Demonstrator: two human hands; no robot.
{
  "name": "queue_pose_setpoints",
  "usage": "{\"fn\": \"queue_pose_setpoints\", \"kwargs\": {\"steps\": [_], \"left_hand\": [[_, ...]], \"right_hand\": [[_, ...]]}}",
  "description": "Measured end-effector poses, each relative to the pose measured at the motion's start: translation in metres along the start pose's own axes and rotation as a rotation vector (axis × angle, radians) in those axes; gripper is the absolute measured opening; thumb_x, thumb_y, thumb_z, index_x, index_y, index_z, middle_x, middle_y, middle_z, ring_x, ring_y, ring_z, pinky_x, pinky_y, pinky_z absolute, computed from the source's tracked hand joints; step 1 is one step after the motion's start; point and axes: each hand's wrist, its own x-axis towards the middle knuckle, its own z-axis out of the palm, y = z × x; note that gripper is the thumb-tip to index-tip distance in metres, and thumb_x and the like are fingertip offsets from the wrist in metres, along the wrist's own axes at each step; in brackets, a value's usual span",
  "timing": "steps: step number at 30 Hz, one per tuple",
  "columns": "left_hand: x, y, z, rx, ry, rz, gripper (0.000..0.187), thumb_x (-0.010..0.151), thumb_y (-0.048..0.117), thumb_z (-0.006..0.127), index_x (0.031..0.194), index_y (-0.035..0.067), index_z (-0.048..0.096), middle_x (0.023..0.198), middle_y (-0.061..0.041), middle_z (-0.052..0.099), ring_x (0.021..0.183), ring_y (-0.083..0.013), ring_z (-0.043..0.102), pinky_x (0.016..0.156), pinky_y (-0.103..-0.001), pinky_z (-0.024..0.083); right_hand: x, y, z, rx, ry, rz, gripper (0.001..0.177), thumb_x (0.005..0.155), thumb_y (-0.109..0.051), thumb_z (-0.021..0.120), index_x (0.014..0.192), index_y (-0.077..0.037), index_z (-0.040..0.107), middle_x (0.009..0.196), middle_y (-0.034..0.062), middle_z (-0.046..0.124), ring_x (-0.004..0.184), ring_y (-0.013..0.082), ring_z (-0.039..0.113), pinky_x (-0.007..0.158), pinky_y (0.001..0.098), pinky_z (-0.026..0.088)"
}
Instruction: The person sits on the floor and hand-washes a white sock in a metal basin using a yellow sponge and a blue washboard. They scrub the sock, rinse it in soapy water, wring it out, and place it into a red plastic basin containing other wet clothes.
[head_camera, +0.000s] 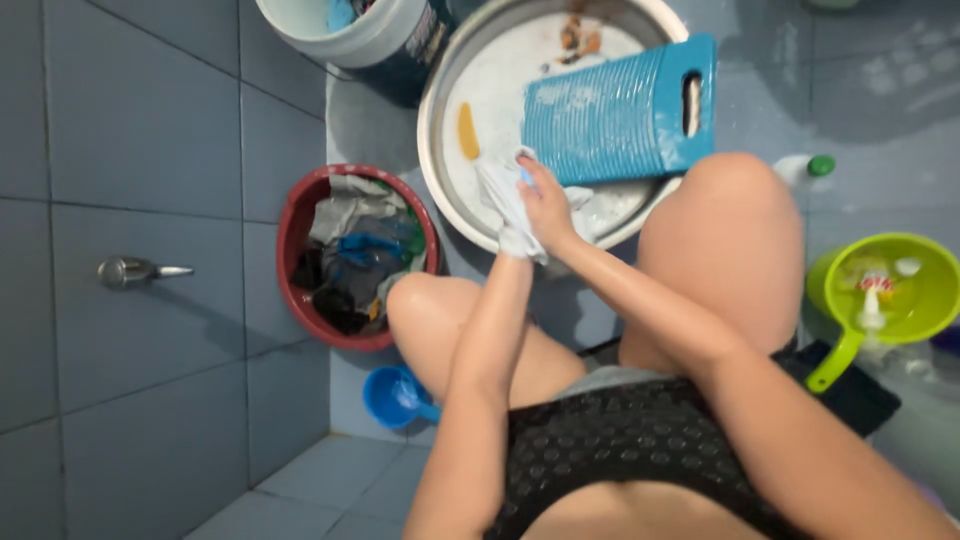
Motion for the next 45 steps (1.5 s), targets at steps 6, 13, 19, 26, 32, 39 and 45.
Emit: {"fn": "queue_pose_setpoints", "kwargs": {"steps": [6,13,19,26,32,39,45], "left_hand": [[-0.014,0.011,0.000,0.058,0.035,-0.023,0.052,0.104,0.022,0.049,0.147,-0.006,0.050,0.143,-0.020,0.058,0.132,-0.0316,0.054,0.115,-0.042,0.040],[-0.022,0.011,-0.010,0.086,0.052,-0.038,0.052,0.103,0.022,0.050,0.147,-0.006,0.050,0.143,-0.020,0.058,0.132,-0.0315,0.054,0.115,-0.042,0.040],[-0.017,-0.004,0.010,0.127,0.048,-0.076,0.053,0.102,0.022,0.050,0.147,-0.006,0.050,0.143,-0.019,0.058,0.132,-0.0314,0.054,0.115,-0.042,0.040],[-0.005,0.066,0.051,0.105,0.003,-0.024,0.053,0.101,0.021,0.051,0.147,-0.006,0.050,0.143,-0.019,0.058,0.132,-0.0313,0.054,0.115,-0.042,0.040],[0.008,0.061,0.028,0.105,0.004,-0.021,0.054,0.101,0.021,0.052,0.147,-0.006,0.050,0.142,-0.019,0.058,0.132,-0.0312,0.054,0.115,-0.042,0.039],[-0.002,0.035,0.003,0.143,0.036,-0.035,0.054,0.100,0.021,0.052,0.147,-0.006,0.050,0.142,-0.019,0.058,0.132,-0.0311,0.054,0.115,-0.042,0.039],[-0.011,0.011,-0.004,0.134,0.053,-0.041,0.055,0.099,0.021,0.053,0.146,-0.006,0.050,0.142,-0.019,0.057,0.132,-0.0310,0.053,0.115,-0.042,0.039]], "right_hand": [[0.018,-0.032,-0.010,-0.133,-0.026,-0.109,0.036,0.094,-0.008,0.058,0.130,0.000,0.060,0.127,0.0194,0.065,0.128,0.0358,0.060,0.113,0.0449,0.044],[0.019,-0.032,-0.010,-0.044,0.068,0.184,0.034,0.093,-0.011,0.061,0.127,-0.005,0.064,0.124,0.0167,0.069,0.118,0.0328,0.066,0.106,0.0447,0.050],[0.027,0.016,-0.009,-0.031,0.174,0.176,0.021,0.095,-0.009,0.064,0.116,-0.005,0.063,0.110,0.0151,0.067,0.105,0.0285,0.063,0.094,0.0413,0.049],[0.033,-0.031,-0.057,-0.079,0.176,0.075,0.025,0.089,-0.002,0.063,0.113,-0.003,0.056,0.113,0.0204,0.057,0.106,0.0321,0.057,0.094,0.0408,0.049],[-0.020,-0.155,-0.046,-0.358,-0.449,0.004,0.040,0.091,-0.014,0.070,0.123,0.004,0.054,0.115,0.0285,0.055,0.103,0.0486,0.057,0.087,0.0508,0.047],[-0.020,-0.190,-0.037,-0.079,-1.042,0.061,0.020,0.092,-0.022,0.070,0.103,-0.006,0.065,0.102,0.0208,0.069,0.099,0.0397,0.066,0.086,0.0447,0.050],[0.011,-0.140,-0.034,-0.162,-0.234,-0.160,0.035,0.091,-0.014,0.070,0.123,-0.005,0.062,0.123,0.0222,0.060,0.117,0.0391,0.058,0.104,0.0443,0.046]]}}
